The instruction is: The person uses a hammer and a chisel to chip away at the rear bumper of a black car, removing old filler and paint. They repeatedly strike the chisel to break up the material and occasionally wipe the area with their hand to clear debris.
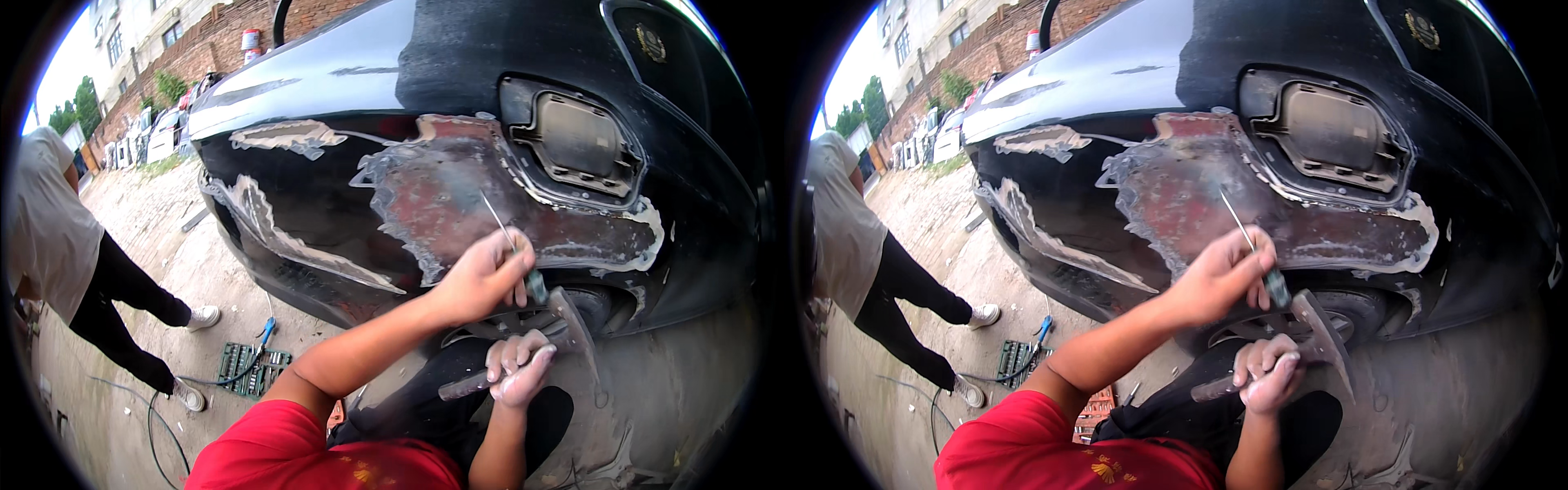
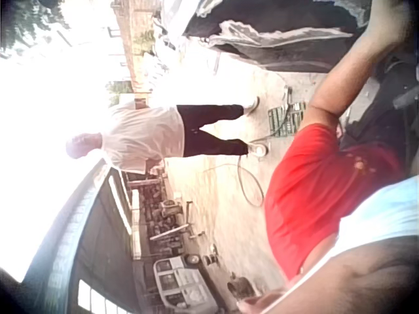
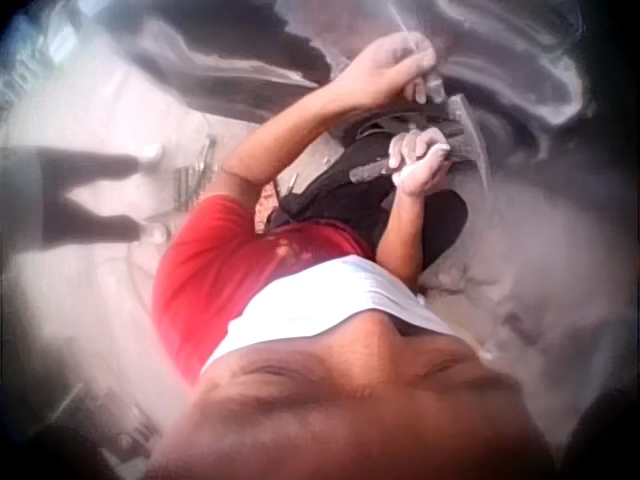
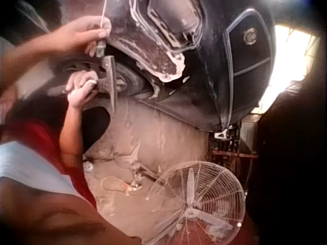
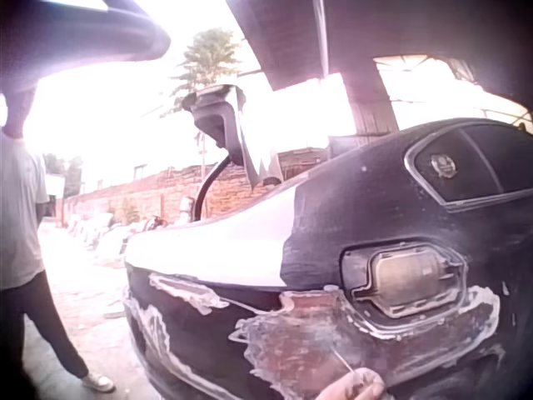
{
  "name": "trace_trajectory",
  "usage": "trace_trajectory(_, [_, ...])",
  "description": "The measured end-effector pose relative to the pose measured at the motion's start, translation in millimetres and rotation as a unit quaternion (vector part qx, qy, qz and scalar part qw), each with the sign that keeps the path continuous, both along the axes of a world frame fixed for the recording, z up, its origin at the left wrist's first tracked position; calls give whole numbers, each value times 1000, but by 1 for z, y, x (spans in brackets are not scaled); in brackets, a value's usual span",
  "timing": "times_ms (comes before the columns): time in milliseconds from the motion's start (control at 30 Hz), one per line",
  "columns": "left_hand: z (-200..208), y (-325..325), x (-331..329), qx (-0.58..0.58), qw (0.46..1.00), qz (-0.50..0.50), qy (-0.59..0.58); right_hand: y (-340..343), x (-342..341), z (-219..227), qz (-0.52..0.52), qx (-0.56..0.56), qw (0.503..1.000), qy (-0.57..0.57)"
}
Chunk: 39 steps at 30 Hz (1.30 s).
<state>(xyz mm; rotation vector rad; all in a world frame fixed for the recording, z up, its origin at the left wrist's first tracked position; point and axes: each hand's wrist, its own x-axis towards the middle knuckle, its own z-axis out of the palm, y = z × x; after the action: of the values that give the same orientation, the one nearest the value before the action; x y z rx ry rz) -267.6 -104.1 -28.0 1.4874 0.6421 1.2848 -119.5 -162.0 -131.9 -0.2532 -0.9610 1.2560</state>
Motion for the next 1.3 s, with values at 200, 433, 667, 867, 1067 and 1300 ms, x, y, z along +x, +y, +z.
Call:
trace_trajectory(200, [-85, -72, 10, -66, 989, -87, -97, -10, 14, -31, -80, 38, 992, -92])
trace_trajectory(433, [-121, -95, -2, 109, 990, 64, 64, -31, 9, -65, -73, -109, 983, -132])
trace_trajectory(667, [-100, -88, -64, 273, 919, 207, 192, -37, 33, -98, -14, -88, 993, -82])
trace_trajectory(867, [-16, -53, -113, 351, 691, 480, 411, -39, 47, -114, -33, -118, 990, -68])
trace_trajectory(1067, [22, -14, -108, 317, 622, 522, 490, -41, 43, -120, -16, -129, 988, -83])
trace_trajectory(1300, [19, -3, -63, 365, 646, 437, 509, -40, 47, -123, -1, -139, 988, -65])
